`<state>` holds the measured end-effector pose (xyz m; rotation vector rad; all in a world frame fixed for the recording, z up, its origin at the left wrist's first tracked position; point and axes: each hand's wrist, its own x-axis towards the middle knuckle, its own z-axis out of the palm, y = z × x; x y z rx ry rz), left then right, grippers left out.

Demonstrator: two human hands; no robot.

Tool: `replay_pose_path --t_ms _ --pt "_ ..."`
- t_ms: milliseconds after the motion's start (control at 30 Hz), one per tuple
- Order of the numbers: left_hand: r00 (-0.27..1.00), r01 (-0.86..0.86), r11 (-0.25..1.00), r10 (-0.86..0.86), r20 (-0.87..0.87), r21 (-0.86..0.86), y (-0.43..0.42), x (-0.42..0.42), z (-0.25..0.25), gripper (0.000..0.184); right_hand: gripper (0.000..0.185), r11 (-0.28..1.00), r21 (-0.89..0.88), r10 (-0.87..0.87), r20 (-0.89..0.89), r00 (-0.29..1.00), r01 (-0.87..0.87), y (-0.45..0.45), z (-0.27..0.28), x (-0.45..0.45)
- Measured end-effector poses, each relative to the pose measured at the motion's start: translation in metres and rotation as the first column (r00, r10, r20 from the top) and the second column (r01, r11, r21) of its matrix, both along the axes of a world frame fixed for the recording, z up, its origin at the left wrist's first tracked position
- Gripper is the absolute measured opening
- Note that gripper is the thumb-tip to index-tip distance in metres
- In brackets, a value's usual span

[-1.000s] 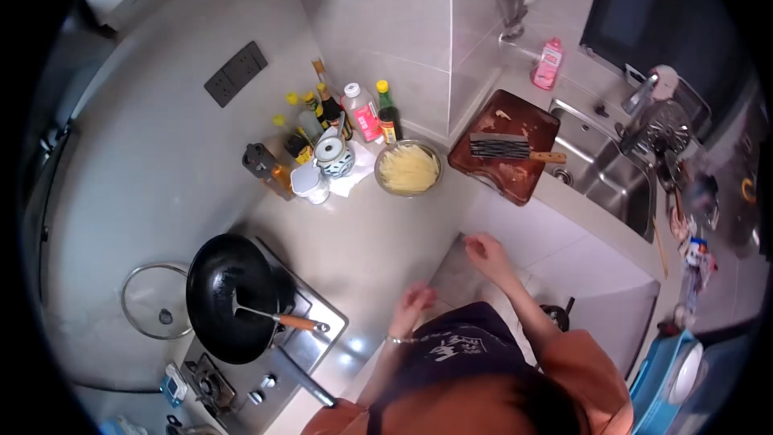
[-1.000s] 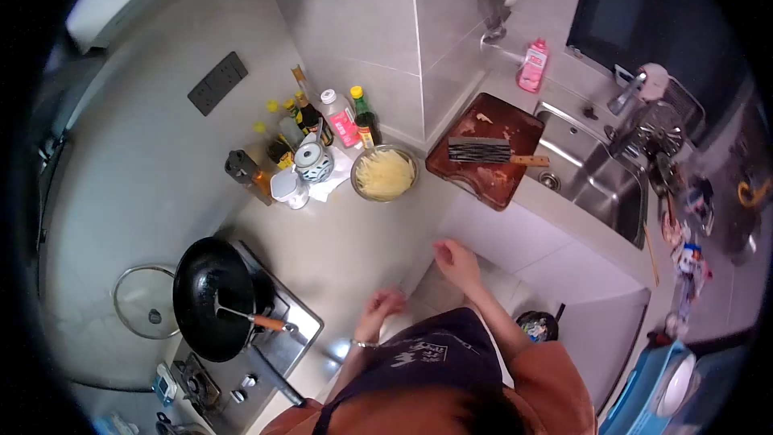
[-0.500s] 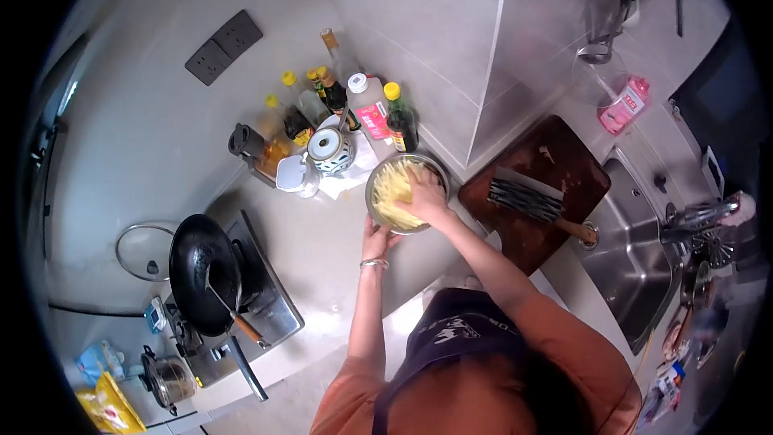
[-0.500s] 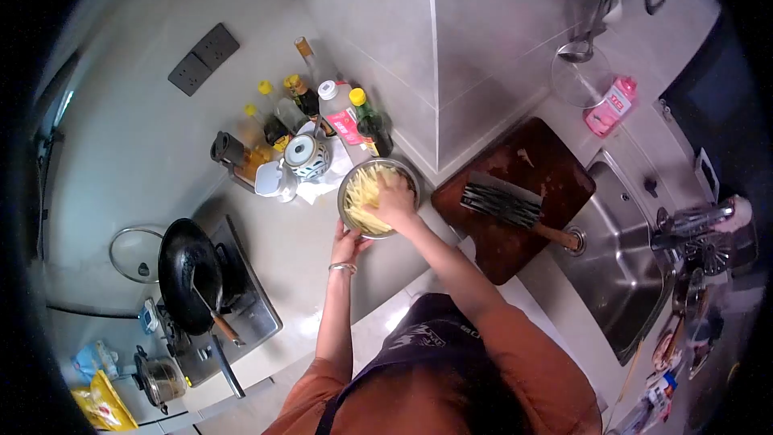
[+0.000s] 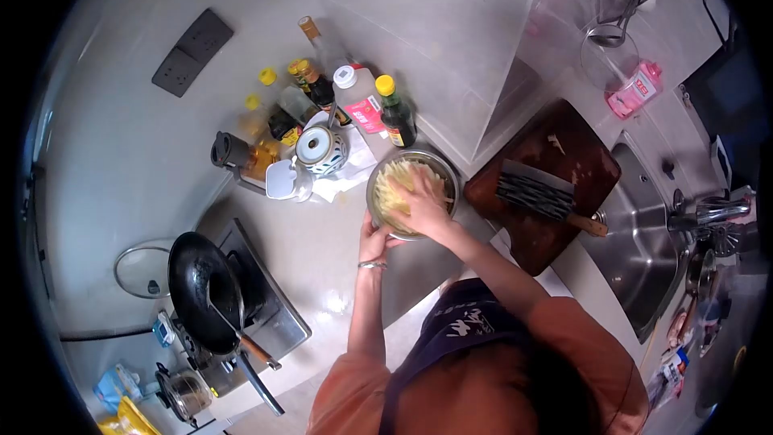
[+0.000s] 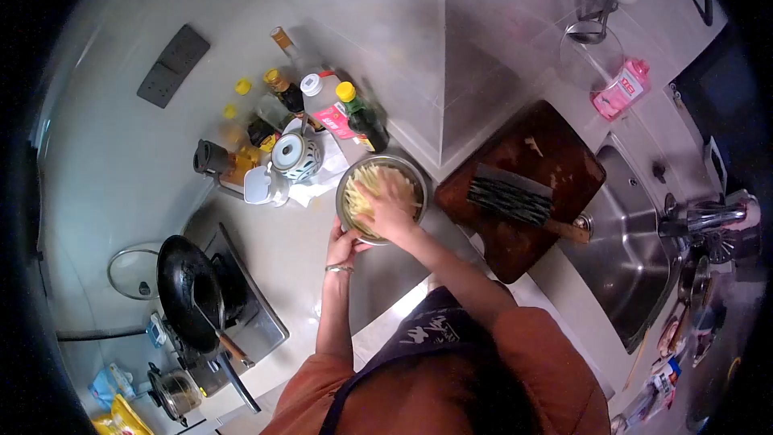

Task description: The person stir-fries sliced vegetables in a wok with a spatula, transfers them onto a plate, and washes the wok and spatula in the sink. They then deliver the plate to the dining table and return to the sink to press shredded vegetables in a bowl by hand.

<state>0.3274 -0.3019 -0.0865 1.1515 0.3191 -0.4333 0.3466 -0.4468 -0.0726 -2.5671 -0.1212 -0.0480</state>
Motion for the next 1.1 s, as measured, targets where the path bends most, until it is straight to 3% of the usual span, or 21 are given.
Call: replay_pose_path --t_ms 133,200,233,300,367,467,767,833,967,1100 --pt "0.998 -0.054 0.998 0.054 -0.033 -0.015 -0.003 -0.013 -0.011 0.064 0.057 0.986 -0.115 0.132 0.077 0.988 -0.123 -0.003 -0.006 -0.017" --pt "0.991 -0.093 0.996 0.092 0.095 0.005 -0.003 -0.022 -0.016 0.064 0.053 0.970 -0.155 0.209 0.147 0.967 -0.186 -0.014 -0.001 -0.026" --pt "0.992 -0.086 0.996 0.085 0.094 0.006 -0.007 -0.027 -0.005 0.064 0.053 0.971 -0.155 0.202 0.145 0.968 -0.180 -0.021 0.010 -0.033" --pt "0.994 -0.070 0.997 0.068 0.089 0.025 -0.015 -0.039 0.021 0.062 0.056 0.979 0.015 0.195 0.194 0.961 -0.202 -0.035 0.036 -0.045" --pt "0.997 -0.032 0.999 0.031 0.073 0.021 -0.023 -0.049 0.036 0.064 0.064 0.985 0.000 0.171 0.211 0.962 -0.175 -0.050 0.055 -0.060" --pt "0.996 0.002 1.000 -0.005 0.089 0.028 -0.048 -0.069 0.067 0.062 0.076 0.995 0.016 0.092 0.206 0.974 -0.098 -0.080 0.061 -0.082" --pt "0.947 0.313 0.949 -0.307 0.092 -0.050 -0.186 -0.116 0.097 0.061 0.069 0.984 -0.033 -0.159 0.254 0.954 0.173 -0.201 0.101 -0.165" --pt "0.939 0.341 0.934 -0.332 0.095 -0.104 -0.229 -0.125 0.099 0.060 0.067 0.951 -0.139 -0.224 0.295 0.929 0.274 -0.237 0.102 -0.183" --pt "0.879 0.476 0.864 -0.463 0.115 -0.164 -0.311 -0.133 0.090 0.058 0.068 0.874 -0.120 -0.408 0.343 0.846 0.470 -0.309 0.112 -0.222" --pt "0.788 0.615 0.786 -0.609 0.089 -0.062 -0.380 -0.145 0.089 0.057 0.074 0.792 -0.100 -0.552 0.306 0.776 0.602 -0.366 0.101 -0.253"
